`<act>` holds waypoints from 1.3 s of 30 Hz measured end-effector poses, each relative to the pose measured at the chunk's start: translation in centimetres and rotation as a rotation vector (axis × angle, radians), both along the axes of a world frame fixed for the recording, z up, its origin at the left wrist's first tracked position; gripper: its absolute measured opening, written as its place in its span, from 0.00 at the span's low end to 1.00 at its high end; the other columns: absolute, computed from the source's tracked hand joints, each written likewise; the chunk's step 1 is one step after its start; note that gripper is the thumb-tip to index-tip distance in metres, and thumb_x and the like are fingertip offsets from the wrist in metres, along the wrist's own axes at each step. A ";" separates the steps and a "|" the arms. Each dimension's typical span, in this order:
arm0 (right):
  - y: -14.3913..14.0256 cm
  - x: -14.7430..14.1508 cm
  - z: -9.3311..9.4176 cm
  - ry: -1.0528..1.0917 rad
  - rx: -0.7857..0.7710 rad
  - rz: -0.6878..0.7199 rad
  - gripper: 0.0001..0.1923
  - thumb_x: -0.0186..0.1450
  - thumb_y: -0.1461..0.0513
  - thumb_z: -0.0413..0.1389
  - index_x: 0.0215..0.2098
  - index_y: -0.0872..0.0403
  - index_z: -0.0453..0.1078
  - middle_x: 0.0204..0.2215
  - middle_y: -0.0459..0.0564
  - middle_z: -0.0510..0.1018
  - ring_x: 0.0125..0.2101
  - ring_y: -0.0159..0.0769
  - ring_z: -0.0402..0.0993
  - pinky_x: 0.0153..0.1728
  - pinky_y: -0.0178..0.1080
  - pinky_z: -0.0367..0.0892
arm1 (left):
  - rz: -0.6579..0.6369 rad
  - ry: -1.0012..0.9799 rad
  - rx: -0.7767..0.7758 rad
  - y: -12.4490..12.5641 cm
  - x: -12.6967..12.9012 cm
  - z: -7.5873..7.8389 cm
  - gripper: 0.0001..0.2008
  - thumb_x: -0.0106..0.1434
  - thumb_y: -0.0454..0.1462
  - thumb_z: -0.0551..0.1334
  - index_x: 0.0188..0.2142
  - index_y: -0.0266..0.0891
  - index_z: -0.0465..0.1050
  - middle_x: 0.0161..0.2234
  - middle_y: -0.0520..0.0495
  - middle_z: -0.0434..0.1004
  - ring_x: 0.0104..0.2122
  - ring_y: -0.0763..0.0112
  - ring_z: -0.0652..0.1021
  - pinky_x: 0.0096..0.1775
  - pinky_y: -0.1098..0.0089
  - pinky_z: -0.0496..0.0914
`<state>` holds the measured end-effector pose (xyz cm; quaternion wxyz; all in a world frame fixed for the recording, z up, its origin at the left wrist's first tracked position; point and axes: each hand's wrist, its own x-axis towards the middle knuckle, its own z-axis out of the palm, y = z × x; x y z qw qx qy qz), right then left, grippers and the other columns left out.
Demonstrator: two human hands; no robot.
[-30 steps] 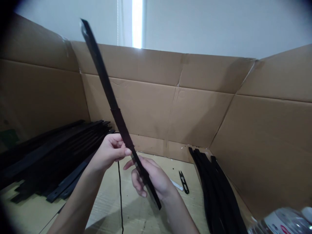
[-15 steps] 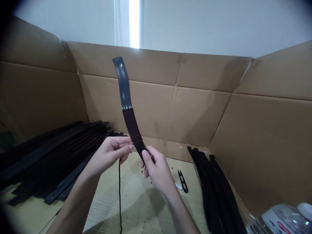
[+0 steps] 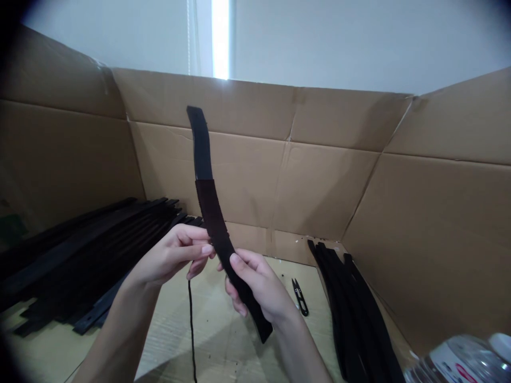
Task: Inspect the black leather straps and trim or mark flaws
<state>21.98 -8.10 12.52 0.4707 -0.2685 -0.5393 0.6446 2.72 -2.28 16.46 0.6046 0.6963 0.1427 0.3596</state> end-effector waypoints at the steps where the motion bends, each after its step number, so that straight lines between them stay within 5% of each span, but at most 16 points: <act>1: 0.1 0.1 -0.1 0.034 -0.021 0.045 0.15 0.71 0.53 0.51 0.38 0.56 0.67 0.16 0.39 0.67 0.10 0.22 0.59 0.10 0.24 0.56 | -0.019 0.001 0.002 0.0 0.0 0.0 0.07 0.62 0.35 0.64 0.33 0.32 0.79 0.17 0.52 0.70 0.15 0.82 0.67 0.20 0.79 0.60; 8: 0.4 -0.3 -0.7 0.173 -0.069 0.263 0.15 0.72 0.53 0.50 0.39 0.57 0.68 0.16 0.40 0.68 0.09 0.22 0.61 0.09 0.24 0.58 | -0.125 -0.027 -0.094 0.6 -0.3 -0.2 0.15 0.60 0.37 0.66 0.46 0.33 0.78 0.18 0.50 0.74 0.15 0.79 0.70 0.20 0.78 0.65; 16: 0.8 -1.1 -1.0 0.151 -0.113 0.336 0.23 0.69 0.45 0.49 0.37 0.57 0.67 0.12 0.37 0.64 0.07 0.24 0.57 0.09 0.26 0.58 | -0.066 -0.105 -0.126 1.3 0.6 -0.9 0.11 0.56 0.38 0.70 0.35 0.31 0.77 0.16 0.51 0.74 0.14 0.78 0.72 0.19 0.79 0.65; 23: 0.0 -1.9 -0.4 -0.056 0.006 -0.019 0.23 0.71 0.45 0.46 0.39 0.56 0.65 0.15 0.39 0.66 0.10 0.22 0.55 0.11 0.25 0.52 | 0.012 -0.197 -0.149 0.6 1.0 -0.9 0.12 0.49 0.38 0.73 0.25 0.33 0.72 0.13 0.52 0.73 0.12 0.76 0.71 0.19 0.75 0.67; 30: -0.4 -2.5 -0.1 -0.200 0.139 -0.303 0.18 0.70 0.47 0.50 0.40 0.52 0.63 0.23 0.39 0.67 0.14 0.22 0.58 0.15 0.27 0.54 | 0.383 -0.074 -0.003 -0.2 1.3 -0.2 0.09 0.55 0.36 0.70 0.28 0.32 0.74 0.14 0.52 0.74 0.14 0.77 0.73 0.21 0.77 0.66; 39: 0.0 -1.8 0.3 -0.267 0.227 -0.420 0.17 0.71 0.51 0.49 0.33 0.55 0.65 0.18 0.40 0.65 0.16 0.25 0.61 0.18 0.29 0.58 | 0.227 0.051 0.109 -0.7 0.7 0.7 0.08 0.62 0.35 0.63 0.28 0.32 0.74 0.18 0.49 0.76 0.20 0.75 0.75 0.28 0.74 0.67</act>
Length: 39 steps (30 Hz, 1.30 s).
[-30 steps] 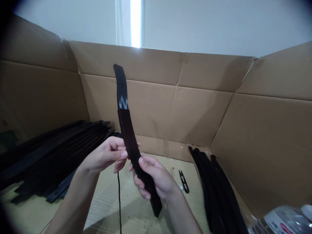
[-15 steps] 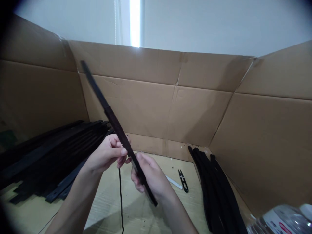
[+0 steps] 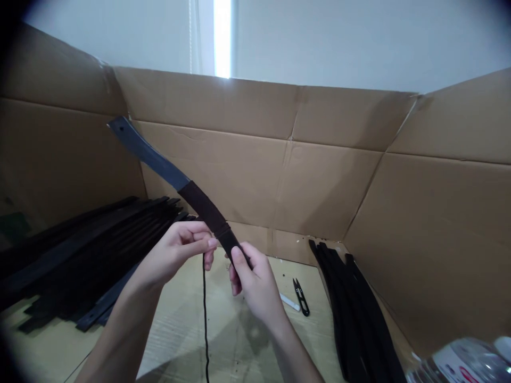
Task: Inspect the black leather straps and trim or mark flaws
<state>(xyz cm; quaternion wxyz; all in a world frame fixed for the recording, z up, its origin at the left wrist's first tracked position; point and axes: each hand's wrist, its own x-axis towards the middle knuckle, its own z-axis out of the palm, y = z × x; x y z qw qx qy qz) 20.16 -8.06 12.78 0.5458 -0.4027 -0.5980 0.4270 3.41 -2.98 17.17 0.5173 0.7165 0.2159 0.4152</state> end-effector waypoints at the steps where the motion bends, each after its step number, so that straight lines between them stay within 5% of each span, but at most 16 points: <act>1: 0.0 0.1 0.0 0.019 -0.019 0.013 0.17 0.71 0.50 0.49 0.33 0.55 0.66 0.17 0.39 0.65 0.15 0.25 0.61 0.17 0.29 0.57 | -0.013 0.002 0.004 0.0 -0.1 0.0 0.07 0.62 0.35 0.62 0.29 0.32 0.75 0.18 0.50 0.76 0.20 0.75 0.74 0.28 0.74 0.67; 6: 0.1 0.6 -0.5 0.250 -0.221 0.242 0.19 0.70 0.49 0.51 0.32 0.56 0.66 0.15 0.39 0.65 0.10 0.23 0.58 0.11 0.27 0.52 | -0.082 0.031 -0.024 0.0 -0.6 0.0 0.08 0.62 0.36 0.64 0.30 0.31 0.76 0.20 0.48 0.76 0.22 0.73 0.76 0.29 0.73 0.68; 12: 0.3 0.7 -0.8 0.428 -0.398 0.602 0.19 0.67 0.48 0.53 0.31 0.55 0.64 0.12 0.37 0.63 0.06 0.22 0.53 0.07 0.26 0.51 | -0.187 -0.021 -0.069 0.2 -0.7 -0.4 0.13 0.61 0.37 0.65 0.44 0.31 0.77 0.20 0.50 0.76 0.20 0.73 0.75 0.28 0.73 0.70; 16: 0.3 0.5 -1.0 0.451 -0.426 0.719 0.20 0.68 0.47 0.51 0.31 0.55 0.64 0.13 0.38 0.64 0.07 0.23 0.55 0.07 0.25 0.53 | -0.102 -0.054 -0.081 0.3 -0.4 -0.5 0.12 0.55 0.38 0.70 0.36 0.31 0.77 0.16 0.52 0.72 0.17 0.77 0.71 0.21 0.76 0.64; 20: 0.3 0.6 -1.0 0.377 -0.338 0.579 0.22 0.71 0.47 0.46 0.36 0.56 0.67 0.13 0.40 0.67 0.07 0.22 0.52 0.08 0.24 0.49 | -0.018 -0.087 -0.075 0.0 0.0 -0.6 0.12 0.53 0.38 0.71 0.25 0.32 0.72 0.13 0.54 0.69 0.15 0.79 0.69 0.19 0.78 0.60; 24: -0.1 0.7 -0.4 0.189 -0.230 0.363 0.20 0.71 0.47 0.47 0.40 0.55 0.66 0.18 0.42 0.70 0.10 0.22 0.57 0.10 0.26 0.52 | 0.069 -0.058 -0.018 -0.2 0.4 -0.5 0.12 0.55 0.40 0.69 0.26 0.33 0.72 0.15 0.53 0.70 0.15 0.78 0.69 0.20 0.77 0.62; 30: 0.2 0.6 -0.3 -0.074 -0.009 0.013 0.24 0.70 0.46 0.47 0.31 0.56 0.67 0.23 0.46 0.70 0.19 0.28 0.66 0.20 0.32 0.62 | 0.179 0.049 0.051 -0.5 0.7 -0.3 0.13 0.56 0.42 0.68 0.25 0.33 0.73 0.15 0.53 0.70 0.15 0.79 0.67 0.19 0.78 0.60; 34: 0.5 0.8 -0.6 -0.105 0.019 -0.085 0.25 0.71 0.45 0.46 0.29 0.56 0.66 0.20 0.45 0.68 0.18 0.28 0.63 0.20 0.32 0.59 | 0.074 0.096 0.046 -0.5 0.4 -0.3 0.11 0.59 0.40 0.66 0.36 0.32 0.78 0.16 0.53 0.70 0.17 0.77 0.70 0.21 0.78 0.61; 39: 0.2 0.8 -0.5 -0.063 -0.050 -0.046 0.26 0.70 0.45 0.45 0.26 0.56 0.64 0.15 0.43 0.67 0.14 0.26 0.60 0.16 0.30 0.56 | -0.039 0.111 0.031 0.2 -0.1 -0.5 0.14 0.63 0.39 0.63 0.44 0.32 0.78 0.17 0.52 0.71 0.18 0.77 0.70 0.23 0.77 0.63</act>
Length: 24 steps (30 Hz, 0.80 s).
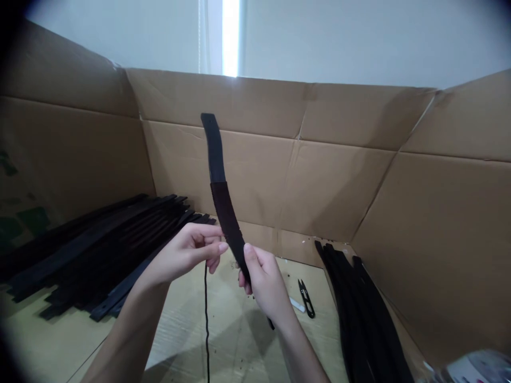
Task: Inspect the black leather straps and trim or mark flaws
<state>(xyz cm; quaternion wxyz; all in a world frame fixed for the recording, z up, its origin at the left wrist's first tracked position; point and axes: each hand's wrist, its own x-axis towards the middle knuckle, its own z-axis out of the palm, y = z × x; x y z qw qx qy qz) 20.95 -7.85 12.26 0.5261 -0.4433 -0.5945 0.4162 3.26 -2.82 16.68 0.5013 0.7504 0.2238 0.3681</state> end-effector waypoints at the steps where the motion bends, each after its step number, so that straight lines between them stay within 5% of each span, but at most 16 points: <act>1: -0.1 0.0 0.0 0.028 -0.020 0.026 0.26 0.70 0.45 0.46 0.26 0.56 0.64 0.14 0.43 0.66 0.14 0.26 0.59 0.15 0.30 0.55 | -0.031 -0.002 -0.007 0.1 -0.1 -0.1 0.14 0.63 0.39 0.62 0.44 0.31 0.78 0.18 0.51 0.71 0.18 0.77 0.71 0.23 0.76 0.63; 7: -0.2 -0.6 -0.4 0.372 -0.159 0.313 0.24 0.70 0.47 0.49 0.25 0.56 0.65 0.11 0.41 0.64 0.10 0.23 0.53 0.10 0.27 0.49 | -0.175 -0.084 -0.145 0.7 -0.2 -0.6 0.14 0.60 0.39 0.66 0.43 0.32 0.78 0.19 0.52 0.71 0.17 0.77 0.71 0.22 0.76 0.65; 12: 0.0 -1.1 -0.4 0.528 -0.290 0.631 0.21 0.66 0.50 0.51 0.23 0.56 0.66 0.07 0.37 0.57 0.06 0.23 0.47 0.07 0.26 0.46 | -0.101 -0.157 -0.198 0.5 0.5 -0.8 0.10 0.53 0.38 0.71 0.27 0.32 0.75 0.16 0.52 0.71 0.16 0.80 0.69 0.19 0.80 0.60; 19: -0.1 -0.7 0.0 0.325 -0.137 0.307 0.22 0.70 0.45 0.46 0.36 0.55 0.66 0.18 0.40 0.67 0.11 0.23 0.57 0.11 0.27 0.54 | 0.132 -0.163 -0.066 -0.5 1.1 -0.1 0.13 0.54 0.36 0.69 0.19 0.33 0.69 0.16 0.53 0.72 0.16 0.80 0.69 0.19 0.79 0.61; 24: 0.2 -0.7 0.1 0.044 0.136 -0.048 0.23 0.71 0.48 0.47 0.27 0.55 0.64 0.22 0.43 0.66 0.19 0.26 0.64 0.20 0.29 0.61 | 0.232 -0.039 0.022 -0.6 1.2 -0.1 0.10 0.56 0.36 0.67 0.23 0.33 0.73 0.17 0.50 0.74 0.19 0.77 0.72 0.23 0.78 0.65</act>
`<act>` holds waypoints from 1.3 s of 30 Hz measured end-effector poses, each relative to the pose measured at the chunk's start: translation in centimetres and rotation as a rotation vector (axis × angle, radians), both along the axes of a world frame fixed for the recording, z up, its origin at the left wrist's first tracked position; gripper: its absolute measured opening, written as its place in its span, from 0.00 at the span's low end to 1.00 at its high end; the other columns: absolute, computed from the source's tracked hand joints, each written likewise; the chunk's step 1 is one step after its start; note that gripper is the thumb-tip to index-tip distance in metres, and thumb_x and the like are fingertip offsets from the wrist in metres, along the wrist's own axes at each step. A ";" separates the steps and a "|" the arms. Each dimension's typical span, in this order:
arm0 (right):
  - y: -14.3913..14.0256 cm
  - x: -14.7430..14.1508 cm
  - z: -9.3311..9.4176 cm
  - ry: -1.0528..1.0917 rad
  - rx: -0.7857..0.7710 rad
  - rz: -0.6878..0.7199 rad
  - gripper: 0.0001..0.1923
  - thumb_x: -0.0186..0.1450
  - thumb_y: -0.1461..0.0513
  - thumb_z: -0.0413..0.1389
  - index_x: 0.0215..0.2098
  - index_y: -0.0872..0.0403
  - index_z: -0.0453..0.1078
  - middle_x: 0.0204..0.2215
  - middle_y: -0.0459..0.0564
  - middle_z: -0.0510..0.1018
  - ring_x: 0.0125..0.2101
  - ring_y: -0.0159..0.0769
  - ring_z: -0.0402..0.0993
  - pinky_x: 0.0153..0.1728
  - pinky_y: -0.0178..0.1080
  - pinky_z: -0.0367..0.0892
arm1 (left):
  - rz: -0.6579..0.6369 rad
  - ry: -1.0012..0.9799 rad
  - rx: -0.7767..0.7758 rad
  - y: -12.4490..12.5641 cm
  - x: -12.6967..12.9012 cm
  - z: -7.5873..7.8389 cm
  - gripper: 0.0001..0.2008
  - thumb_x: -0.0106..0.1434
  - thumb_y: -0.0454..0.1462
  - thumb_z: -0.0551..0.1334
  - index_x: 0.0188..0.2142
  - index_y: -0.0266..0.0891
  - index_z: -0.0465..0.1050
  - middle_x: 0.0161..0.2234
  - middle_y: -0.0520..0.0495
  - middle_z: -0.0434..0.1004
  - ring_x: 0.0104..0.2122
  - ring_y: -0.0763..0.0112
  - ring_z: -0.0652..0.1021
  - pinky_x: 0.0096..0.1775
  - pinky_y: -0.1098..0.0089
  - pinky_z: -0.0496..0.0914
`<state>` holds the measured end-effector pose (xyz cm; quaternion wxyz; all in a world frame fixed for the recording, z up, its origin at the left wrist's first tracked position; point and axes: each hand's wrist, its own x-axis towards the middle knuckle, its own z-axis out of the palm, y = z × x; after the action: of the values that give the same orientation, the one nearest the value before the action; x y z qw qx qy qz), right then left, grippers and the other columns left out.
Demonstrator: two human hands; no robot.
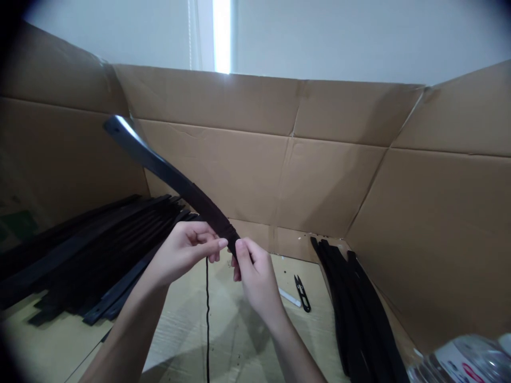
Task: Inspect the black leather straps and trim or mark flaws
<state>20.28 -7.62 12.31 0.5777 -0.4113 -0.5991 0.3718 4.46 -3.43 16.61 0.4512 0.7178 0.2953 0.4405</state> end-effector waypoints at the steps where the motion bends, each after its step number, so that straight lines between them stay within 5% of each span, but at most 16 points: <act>1: 0.1 0.0 -0.1 -0.016 0.008 -0.039 0.23 0.71 0.47 0.47 0.27 0.56 0.64 0.21 0.43 0.66 0.19 0.26 0.63 0.20 0.30 0.60 | -0.009 0.032 0.009 0.0 0.0 0.0 0.09 0.57 0.36 0.67 0.24 0.33 0.74 0.18 0.50 0.75 0.20 0.77 0.73 0.24 0.77 0.65; 5: 0.3 0.2 -0.2 0.034 -0.082 -0.027 0.24 0.70 0.46 0.48 0.29 0.56 0.66 0.17 0.42 0.65 0.16 0.26 0.60 0.17 0.29 0.56 | -0.117 0.040 0.031 -0.1 -0.2 0.3 0.11 0.61 0.38 0.64 0.24 0.33 0.74 0.20 0.49 0.76 0.22 0.76 0.73 0.26 0.77 0.66; 13: 0.2 0.5 -0.4 0.331 -0.350 0.277 0.24 0.69 0.46 0.50 0.27 0.57 0.66 0.15 0.41 0.64 0.11 0.22 0.55 0.11 0.27 0.49 | -0.288 0.046 -0.053 0.6 -0.6 0.2 0.12 0.60 0.39 0.65 0.25 0.32 0.77 0.21 0.48 0.75 0.23 0.74 0.73 0.28 0.74 0.67; 19: 0.3 0.7 -0.5 0.488 -0.427 0.650 0.23 0.68 0.47 0.50 0.25 0.57 0.65 0.13 0.40 0.63 0.09 0.22 0.53 0.09 0.27 0.50 | -0.380 -0.016 -0.167 0.9 -0.8 -0.1 0.11 0.57 0.40 0.68 0.34 0.32 0.78 0.20 0.49 0.76 0.20 0.76 0.73 0.27 0.75 0.66; 23: 0.7 0.3 -0.9 0.519 -0.450 0.853 0.24 0.68 0.46 0.47 0.26 0.55 0.64 0.13 0.40 0.64 0.08 0.23 0.54 0.09 0.27 0.53 | -0.282 -0.035 -0.164 0.8 -0.7 -0.1 0.12 0.52 0.39 0.71 0.33 0.32 0.77 0.16 0.52 0.72 0.17 0.77 0.71 0.23 0.77 0.64; 30: 0.9 0.9 -1.0 0.391 -0.489 0.675 0.26 0.69 0.45 0.42 0.28 0.56 0.65 0.12 0.40 0.64 0.09 0.23 0.53 0.09 0.27 0.50 | -0.074 -0.002 -0.044 0.1 -0.1 -0.2 0.09 0.54 0.38 0.70 0.26 0.32 0.75 0.14 0.54 0.69 0.16 0.79 0.68 0.20 0.79 0.60; 35: 0.5 1.3 -0.4 0.257 -0.288 0.382 0.22 0.70 0.46 0.48 0.35 0.57 0.67 0.19 0.42 0.69 0.13 0.23 0.60 0.14 0.27 0.57 | -0.032 0.025 -0.005 0.2 -0.3 -0.2 0.09 0.55 0.38 0.69 0.31 0.32 0.77 0.16 0.53 0.70 0.17 0.77 0.70 0.21 0.77 0.63; 39: 0.0 1.2 0.1 0.172 -0.192 0.291 0.21 0.70 0.47 0.49 0.36 0.56 0.67 0.22 0.42 0.69 0.15 0.22 0.61 0.16 0.26 0.59 | -0.065 0.019 -0.027 0.3 -0.6 -0.1 0.12 0.56 0.40 0.68 0.35 0.31 0.78 0.16 0.53 0.70 0.17 0.77 0.69 0.22 0.76 0.64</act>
<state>21.49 -7.66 12.38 0.5251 -0.3403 -0.5626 0.5404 3.91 -3.18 16.47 0.4721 0.7250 0.2819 0.4147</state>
